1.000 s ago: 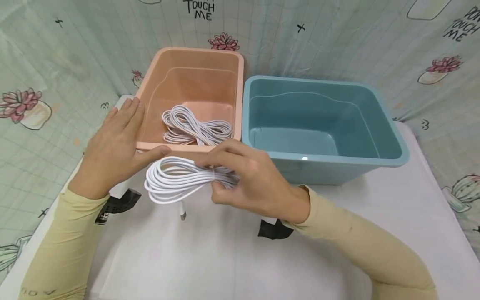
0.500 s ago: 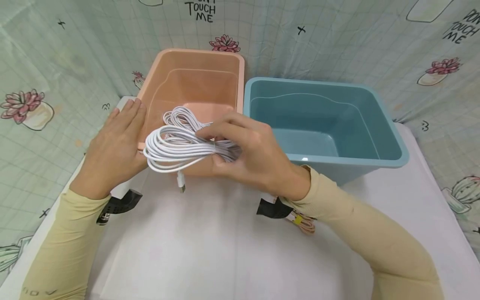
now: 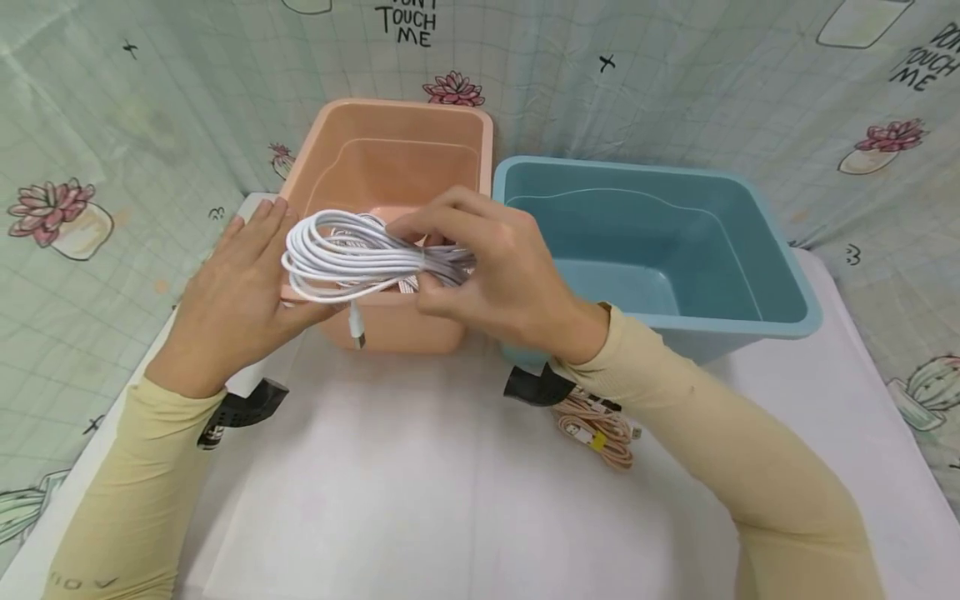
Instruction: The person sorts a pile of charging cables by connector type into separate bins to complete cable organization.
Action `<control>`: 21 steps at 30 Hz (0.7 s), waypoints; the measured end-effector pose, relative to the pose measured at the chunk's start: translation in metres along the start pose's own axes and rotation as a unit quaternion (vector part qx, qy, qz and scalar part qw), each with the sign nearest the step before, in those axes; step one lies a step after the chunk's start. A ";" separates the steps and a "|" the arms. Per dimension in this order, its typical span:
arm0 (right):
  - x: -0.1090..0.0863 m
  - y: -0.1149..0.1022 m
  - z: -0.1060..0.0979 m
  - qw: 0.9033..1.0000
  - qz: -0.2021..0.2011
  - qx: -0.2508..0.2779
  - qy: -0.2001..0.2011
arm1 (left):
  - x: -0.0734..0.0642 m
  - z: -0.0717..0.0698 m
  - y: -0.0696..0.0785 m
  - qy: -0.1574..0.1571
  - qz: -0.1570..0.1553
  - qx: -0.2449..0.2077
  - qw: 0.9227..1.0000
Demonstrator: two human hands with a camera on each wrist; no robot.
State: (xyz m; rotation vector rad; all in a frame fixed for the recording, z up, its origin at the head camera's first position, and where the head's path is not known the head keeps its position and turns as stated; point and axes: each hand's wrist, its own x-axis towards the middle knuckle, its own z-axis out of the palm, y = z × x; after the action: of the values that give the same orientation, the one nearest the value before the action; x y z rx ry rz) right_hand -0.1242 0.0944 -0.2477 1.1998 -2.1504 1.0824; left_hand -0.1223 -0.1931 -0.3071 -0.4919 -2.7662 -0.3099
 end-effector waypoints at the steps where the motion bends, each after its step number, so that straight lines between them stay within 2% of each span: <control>1: 0.002 0.001 0.000 1.000 0.001 0.000 0.001 | 0.000 0.000 0.000 -0.003 -0.002 -0.003 1.000; 5: 0.011 0.006 0.002 1.000 0.004 -0.003 0.007 | 0.000 -0.001 0.000 -0.019 -0.014 -0.011 1.000; 11: 0.025 0.012 0.006 1.000 0.004 0.005 0.010 | 0.000 0.000 -0.001 -0.013 -0.010 -0.014 1.000; 17: 0.038 0.022 0.012 1.000 -0.004 0.000 0.014 | -0.001 -0.001 -0.001 -0.019 -0.013 -0.013 1.000; 21: 0.046 0.029 0.015 1.000 0.023 -0.001 0.006 | 0.000 -0.001 -0.001 -0.023 -0.011 -0.011 1.000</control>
State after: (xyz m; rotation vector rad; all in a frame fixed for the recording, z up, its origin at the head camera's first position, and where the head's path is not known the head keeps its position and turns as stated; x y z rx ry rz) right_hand -0.1730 0.0688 -0.2367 1.1454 -2.1787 1.1034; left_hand -0.1224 -0.1939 -0.3067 -0.4792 -2.8181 -0.3378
